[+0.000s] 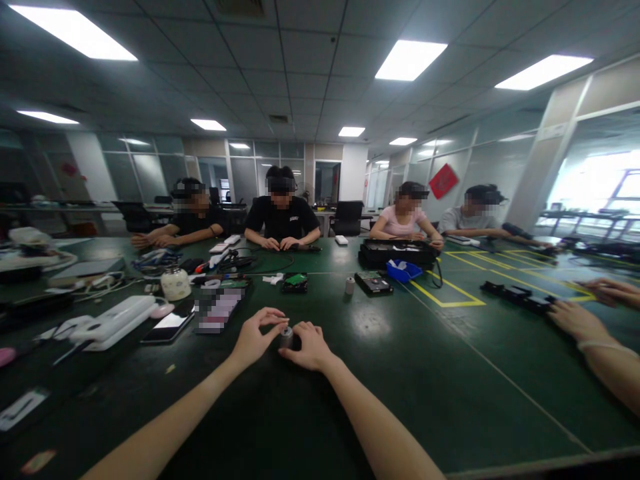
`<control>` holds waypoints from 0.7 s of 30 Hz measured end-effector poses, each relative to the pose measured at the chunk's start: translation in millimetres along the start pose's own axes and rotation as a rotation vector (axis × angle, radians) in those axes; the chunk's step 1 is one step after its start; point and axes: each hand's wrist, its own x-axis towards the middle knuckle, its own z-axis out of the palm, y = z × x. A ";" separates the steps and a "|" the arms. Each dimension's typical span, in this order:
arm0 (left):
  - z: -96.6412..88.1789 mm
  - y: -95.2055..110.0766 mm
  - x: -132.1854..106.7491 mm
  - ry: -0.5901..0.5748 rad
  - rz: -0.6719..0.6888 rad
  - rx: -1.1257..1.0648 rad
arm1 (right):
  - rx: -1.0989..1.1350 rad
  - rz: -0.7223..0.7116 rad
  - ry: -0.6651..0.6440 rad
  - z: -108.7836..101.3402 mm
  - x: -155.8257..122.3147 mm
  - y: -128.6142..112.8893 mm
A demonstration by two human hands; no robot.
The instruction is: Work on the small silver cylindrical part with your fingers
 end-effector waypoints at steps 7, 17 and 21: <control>0.8 4.3 -3.9 -0.072 -0.002 0.035 | 0.007 -0.015 0.002 -1.2 -1.1 -0.8; -0.9 9.2 -4.8 -0.013 -0.008 0.232 | -0.088 -0.043 0.083 -2.1 -0.9 1.3; -1.3 7.7 -4.5 -0.055 -0.020 0.163 | -0.091 -0.053 0.084 -3.8 -0.9 1.6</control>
